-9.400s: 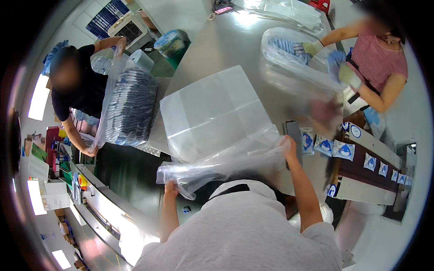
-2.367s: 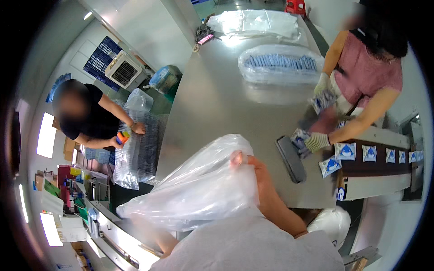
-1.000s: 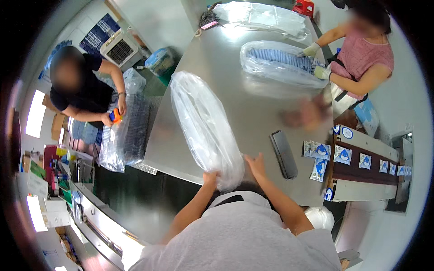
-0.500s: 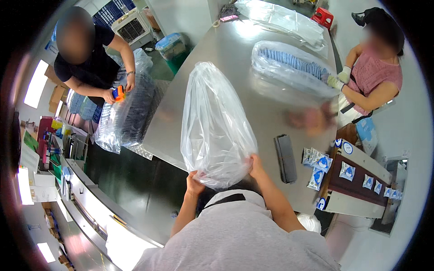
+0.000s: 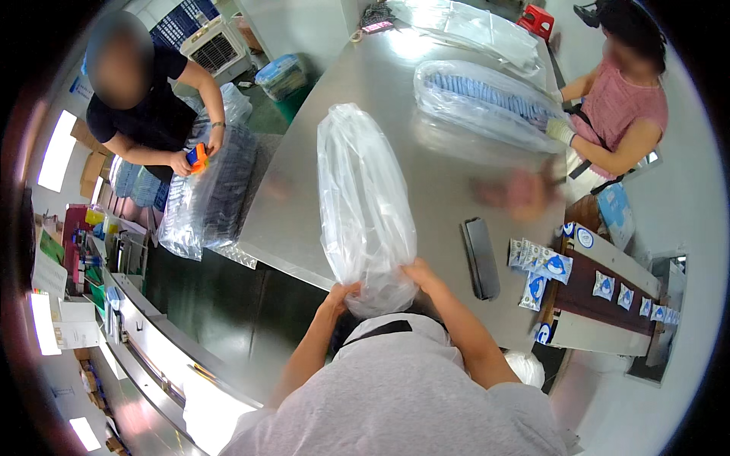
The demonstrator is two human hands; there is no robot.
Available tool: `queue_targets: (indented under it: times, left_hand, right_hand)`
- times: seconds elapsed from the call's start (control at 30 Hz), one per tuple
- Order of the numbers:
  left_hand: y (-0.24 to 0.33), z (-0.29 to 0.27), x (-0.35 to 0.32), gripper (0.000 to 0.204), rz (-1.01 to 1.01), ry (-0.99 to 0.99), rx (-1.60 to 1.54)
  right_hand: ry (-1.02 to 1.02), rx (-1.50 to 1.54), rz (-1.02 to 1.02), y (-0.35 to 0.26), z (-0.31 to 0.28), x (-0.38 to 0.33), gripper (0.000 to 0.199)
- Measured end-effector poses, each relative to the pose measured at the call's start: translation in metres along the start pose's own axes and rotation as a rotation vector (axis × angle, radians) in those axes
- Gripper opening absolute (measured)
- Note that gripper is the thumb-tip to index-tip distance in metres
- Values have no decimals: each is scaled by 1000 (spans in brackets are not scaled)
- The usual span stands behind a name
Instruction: The person picks small blue and white packets from a conveyor belt and places them into a large clear plastic bag by hand, then lifts the full bag and moves it to another table.
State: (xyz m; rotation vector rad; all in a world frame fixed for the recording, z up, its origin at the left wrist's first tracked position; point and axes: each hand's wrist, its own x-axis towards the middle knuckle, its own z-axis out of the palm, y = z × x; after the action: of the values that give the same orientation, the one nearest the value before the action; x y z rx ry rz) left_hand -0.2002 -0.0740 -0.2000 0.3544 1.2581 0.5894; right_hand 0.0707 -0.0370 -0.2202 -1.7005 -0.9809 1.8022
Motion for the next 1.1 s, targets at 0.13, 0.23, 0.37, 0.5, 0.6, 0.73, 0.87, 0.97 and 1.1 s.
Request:
queue_targets:
  times: [0.13,0.23,0.37,0.5,0.6,0.73,0.87,0.97,1.1]
  left_hand:
    - [-4,-1,-1,56,196,470,238]
    - [17,14,-5,61,172,1012,414]
    - [37,26,-25,60,321,1057,485]
    - [27,15,-12,58,161,988,494]
    - [-29,-36,1,62,51,663,157]
    - [-7,6,-35,91,120,453,64]
    - [36,11,-59,87,678,848,828]
    - [109,40,-57,48,1047,688,857]
    - [168,98,20,25,747,105,775]
  right_hand:
    - [468,-348,-133,-30,34,-20,45]
    - [797,-514,-96,-42,18,-23,48]
    - [921,-418,60,-34,-1,-19,51]
    - [1053,-444,-108,-6,-22,-6,53]
    - [845,-537,-93,-23,-12,-14,58]
    - [754,-387,2,-38,-50,-40,67]
    - [965,-547,-394,-75,-60,-51,68]
    - [894,-588,-763,-164,-18,-74,62]
    - [318,-470,-699,-158,19,24,52]
